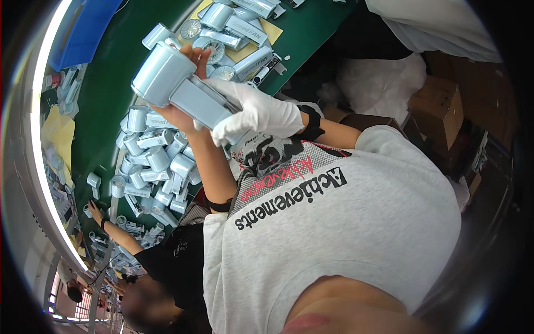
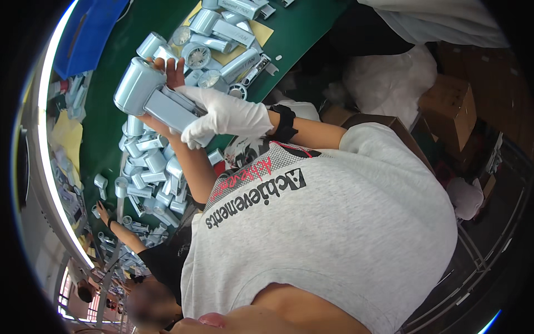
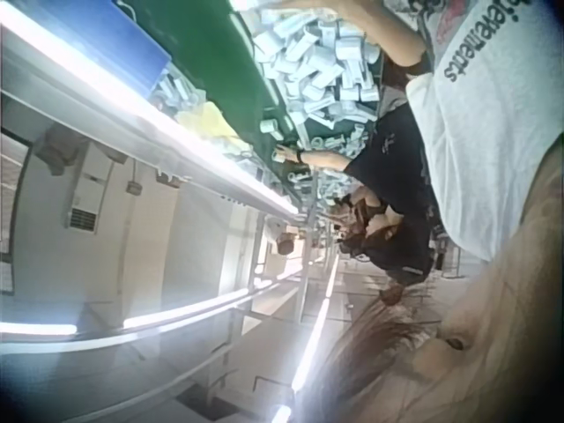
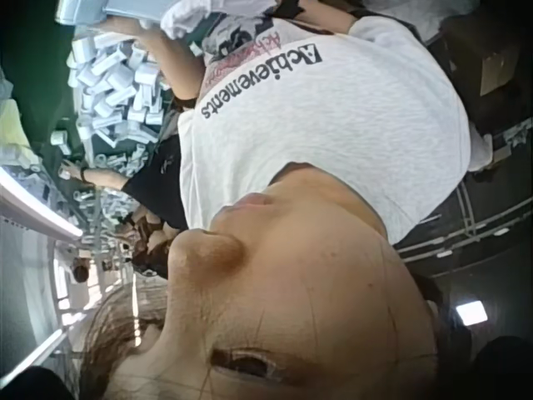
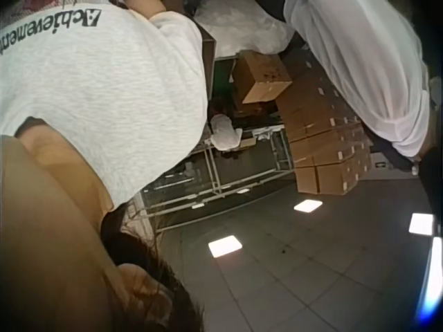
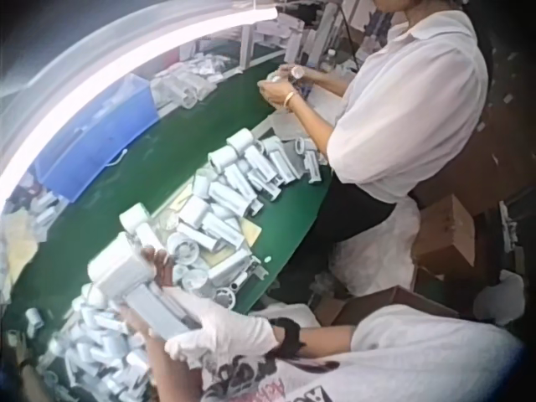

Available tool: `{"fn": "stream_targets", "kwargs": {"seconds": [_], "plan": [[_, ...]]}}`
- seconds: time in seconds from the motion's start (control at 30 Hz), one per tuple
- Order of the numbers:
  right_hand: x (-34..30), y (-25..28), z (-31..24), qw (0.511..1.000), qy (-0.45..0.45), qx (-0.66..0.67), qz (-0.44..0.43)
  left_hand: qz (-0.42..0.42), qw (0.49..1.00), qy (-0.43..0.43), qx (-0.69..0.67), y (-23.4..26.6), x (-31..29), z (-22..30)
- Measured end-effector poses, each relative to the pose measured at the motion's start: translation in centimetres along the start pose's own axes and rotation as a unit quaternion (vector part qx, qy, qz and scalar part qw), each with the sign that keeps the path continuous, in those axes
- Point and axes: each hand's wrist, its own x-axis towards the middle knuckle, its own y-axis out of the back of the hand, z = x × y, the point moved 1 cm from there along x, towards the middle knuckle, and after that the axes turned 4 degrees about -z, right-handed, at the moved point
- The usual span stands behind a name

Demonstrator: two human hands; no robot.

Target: Inspecting and sorting light-colored plastic components on a factory assembly line.

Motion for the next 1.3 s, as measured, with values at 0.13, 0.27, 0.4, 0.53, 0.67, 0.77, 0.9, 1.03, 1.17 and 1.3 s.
{"fn": "stream_targets", "kwargs": {"seconds": [0.13, 0.27, 0.4, 0.53, 0.67, 0.77, 0.9, 1.03, 1.17, 1.3], "plan": [[0.5, 0.1, -0.2, 0.949, -0.012, 0.299, -0.096, -0.007, 0.983, 0.079, -0.168, 0.3, 0.1, -0.8], [0.9, 0.4, -0.1, 0.974, 0.06, 0.219, -0.023, 0.069, 0.991, 0.062, 0.093, -0.1, 0.2, -1.0], [0.8, 2.2, 0.2, 0.978, 0.177, 0.041, 0.103, 0.181, 0.819, 0.055, 0.541, 2.7, -1.4, 0.5], [-2.8, 9.2, 0.9, 0.978, 0.111, 0.021, 0.172, 0.04, 0.57, 0.037, 0.82, 4.2, -4.8, 3.1], [-5.3, 18.7, -0.1, 0.839, 0.105, -0.22, 0.486, -0.053, 0.48, 0.078, 0.872, 4.0, -6.4, 3.5], [-5.2, 28.6, 0.2, 0.656, 0.06, -0.481, 0.578, 0.0, 0.512, 0.092, 0.854, 3.4, -7.1, 3.0], [-3.2, 38.8, 0.8, 0.482, 0.21, -0.58, 0.623, 0.025, 0.519, 0.006, 0.854, 6.4, -7.8, 2.3], [-0.7, 31.4, -3.5, 0.484, 0.033, -0.659, 0.574, 0.002, 0.451, -0.034, 0.892, 6.4, -7.3, 3.9], [-0.7, 17.6, 0.7, 0.775, 0.194, -0.439, 0.411, -0.021, 0.45, -0.023, 0.892, 6.2, -7.0, 5.4], [3.4, 9.6, 6.0, 0.695, 0.039, -0.708, 0.123, -0.016, 0.43, -0.015, 0.903, 4.6, -7.3, 4.3]]}}
